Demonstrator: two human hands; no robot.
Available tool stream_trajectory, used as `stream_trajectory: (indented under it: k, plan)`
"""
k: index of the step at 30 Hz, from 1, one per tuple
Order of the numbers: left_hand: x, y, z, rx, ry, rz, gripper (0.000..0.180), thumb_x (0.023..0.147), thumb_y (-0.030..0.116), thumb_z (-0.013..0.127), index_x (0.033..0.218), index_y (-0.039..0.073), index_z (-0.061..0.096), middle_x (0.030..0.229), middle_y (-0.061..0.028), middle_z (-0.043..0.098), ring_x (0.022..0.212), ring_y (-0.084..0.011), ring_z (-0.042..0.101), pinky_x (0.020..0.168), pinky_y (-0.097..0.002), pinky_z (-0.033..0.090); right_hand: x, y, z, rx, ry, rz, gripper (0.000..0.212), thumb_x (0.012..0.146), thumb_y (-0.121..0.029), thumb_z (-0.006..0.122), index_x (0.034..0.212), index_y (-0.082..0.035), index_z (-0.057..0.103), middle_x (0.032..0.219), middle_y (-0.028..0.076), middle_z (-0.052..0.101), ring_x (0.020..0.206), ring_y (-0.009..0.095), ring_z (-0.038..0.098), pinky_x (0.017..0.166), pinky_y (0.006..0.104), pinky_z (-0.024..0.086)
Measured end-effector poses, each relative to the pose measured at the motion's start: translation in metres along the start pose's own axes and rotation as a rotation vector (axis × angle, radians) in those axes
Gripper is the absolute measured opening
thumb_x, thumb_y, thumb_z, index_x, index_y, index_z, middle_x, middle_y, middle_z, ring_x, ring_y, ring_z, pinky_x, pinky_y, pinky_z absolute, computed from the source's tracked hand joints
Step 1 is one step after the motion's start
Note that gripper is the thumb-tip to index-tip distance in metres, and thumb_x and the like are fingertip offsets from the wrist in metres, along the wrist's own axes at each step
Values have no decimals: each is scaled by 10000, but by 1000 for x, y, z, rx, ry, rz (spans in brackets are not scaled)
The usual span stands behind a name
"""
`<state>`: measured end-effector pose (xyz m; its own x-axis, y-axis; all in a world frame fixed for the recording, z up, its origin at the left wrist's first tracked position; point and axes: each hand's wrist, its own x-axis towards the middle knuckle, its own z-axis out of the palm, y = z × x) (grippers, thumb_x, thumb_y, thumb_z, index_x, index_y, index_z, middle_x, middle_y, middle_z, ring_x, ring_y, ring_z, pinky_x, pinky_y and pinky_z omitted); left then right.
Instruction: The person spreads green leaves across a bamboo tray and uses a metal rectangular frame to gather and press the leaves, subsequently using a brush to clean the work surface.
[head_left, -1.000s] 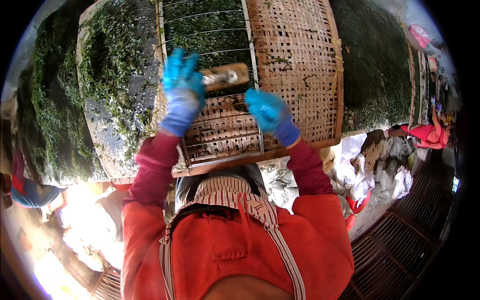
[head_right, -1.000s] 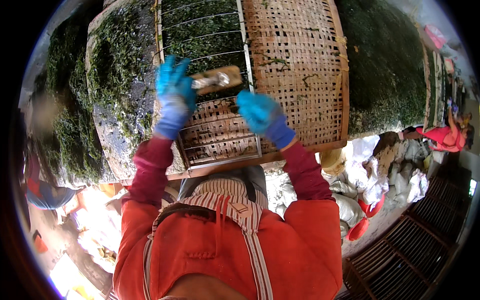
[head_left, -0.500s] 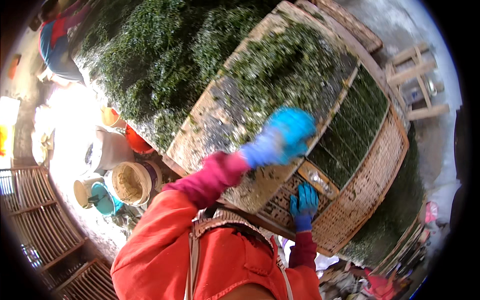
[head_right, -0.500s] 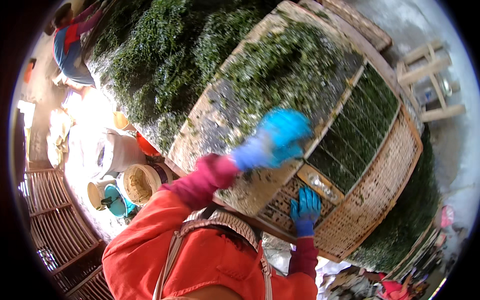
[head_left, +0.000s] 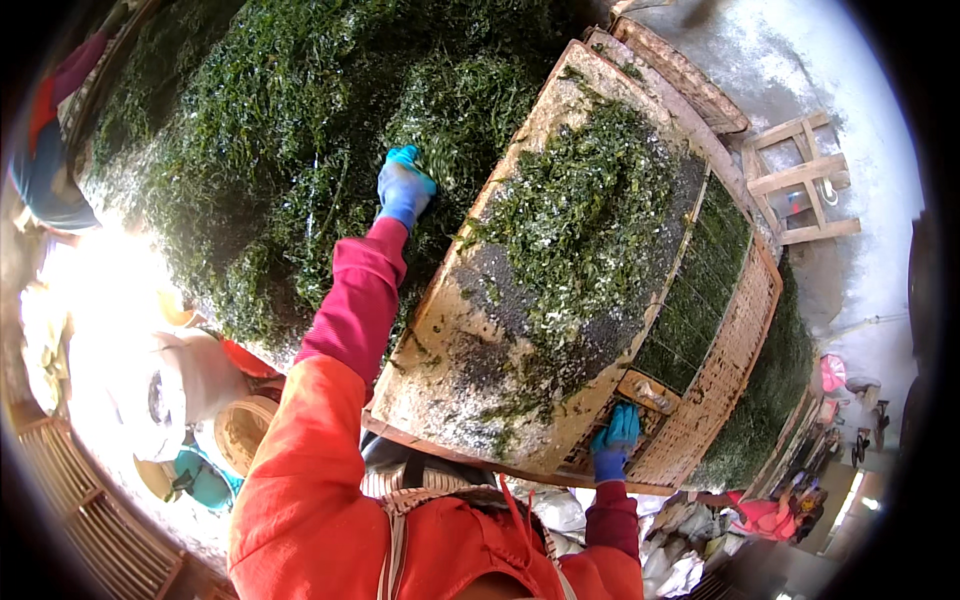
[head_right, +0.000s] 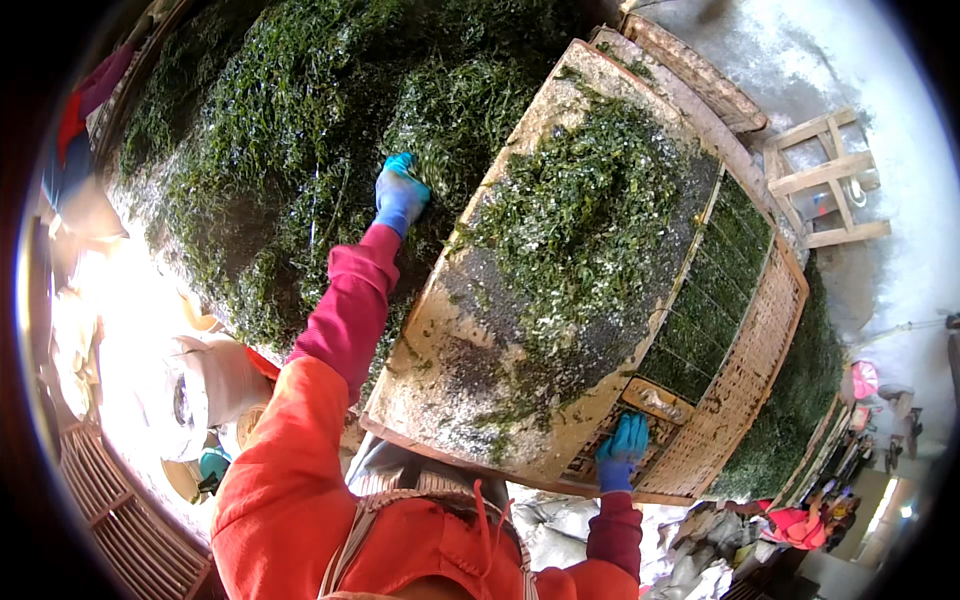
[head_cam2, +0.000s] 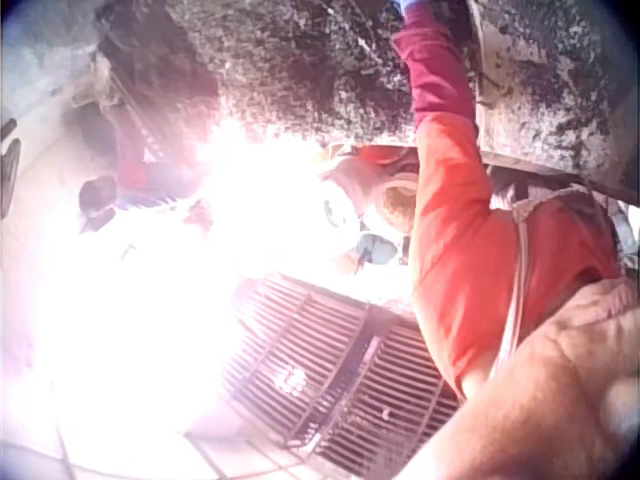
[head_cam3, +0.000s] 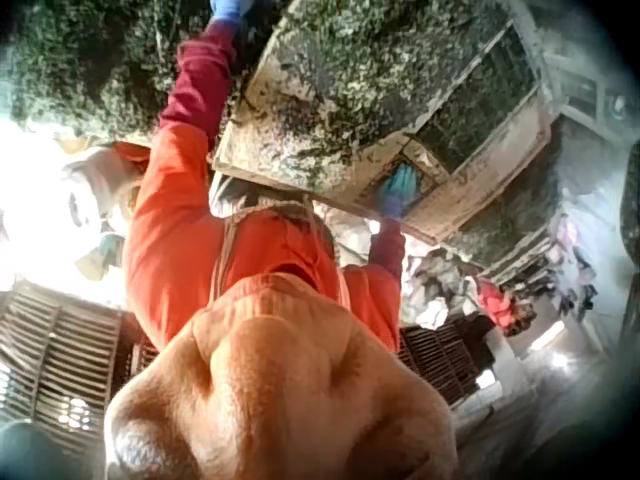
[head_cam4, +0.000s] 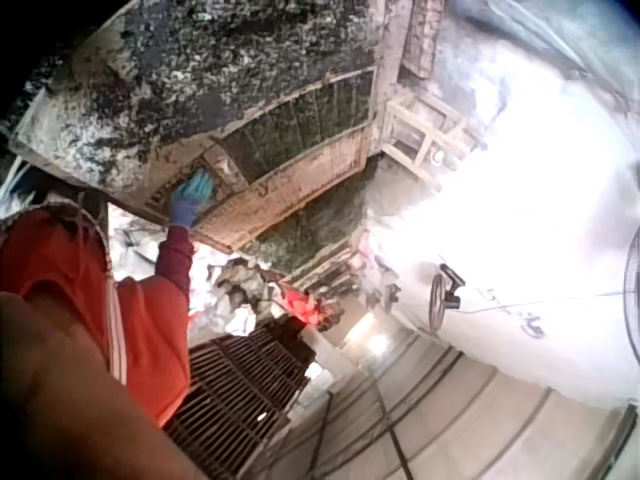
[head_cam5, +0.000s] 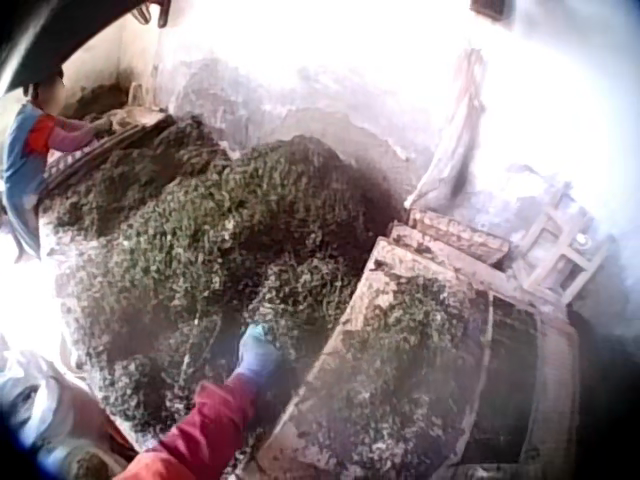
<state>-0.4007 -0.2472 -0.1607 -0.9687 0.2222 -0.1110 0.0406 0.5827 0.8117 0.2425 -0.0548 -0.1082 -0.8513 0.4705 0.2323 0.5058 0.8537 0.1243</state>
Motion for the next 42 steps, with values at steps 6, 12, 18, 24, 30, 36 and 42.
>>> stream_trajectory:
  k: [6,12,18,24,30,36,42]
  plan:
    - [4,96,-106,-458,64,446,358,902,221,514,1215,111,649,1073,-92,688,914,-237,662,812,-342,556,7,-17,-28,28,-186,84,603,790,-89,610,1377,19,529,1443,271,499,1334,458,472,1128,479,392]
    - [24,137,-239,-498,58,945,414,1055,327,372,1232,57,631,1009,-73,725,810,-217,702,722,-370,593,49,-19,-57,160,-93,113,377,891,-130,689,1251,-20,662,1337,194,628,1176,357,641,950,444,546]
    - [48,80,-246,-796,-219,358,363,1000,363,563,1247,104,627,1018,-57,710,832,-200,686,718,-372,577,219,-132,-122,628,212,-36,469,942,-59,675,1396,-16,566,1400,188,592,1269,305,596,1054,393,484]
    - [42,110,-277,-494,-141,627,362,958,351,636,1210,91,625,969,-62,694,821,-201,669,718,-365,561,394,-287,-196,960,354,-459,991,836,-142,831,1585,-14,196,1605,185,327,1437,326,404,1160,427,375]
    - [37,91,-300,-250,20,743,376,916,339,709,1173,78,623,921,-68,679,810,-202,652,717,-357,546,505,-381,-182,1596,-250,-520,740,844,-208,824,1433,40,452,1382,194,575,1170,299,610,1022,407,499]
    - [24,48,-333,337,215,708,598,847,444,775,1271,67,586,1024,-140,684,937,-281,659,823,-392,531,520,-384,-136,1801,-847,-486,274,974,-125,644,1202,25,676,1091,110,749,907,184,699,846,311,555]
    - [-25,25,-336,373,-34,353,946,809,631,739,1492,47,447,1325,-247,619,1230,-356,615,1047,-443,473,536,-375,-172,1468,-222,-805,363,1058,-289,467,1238,-82,706,1141,64,747,1113,183,670,1082,323,443]
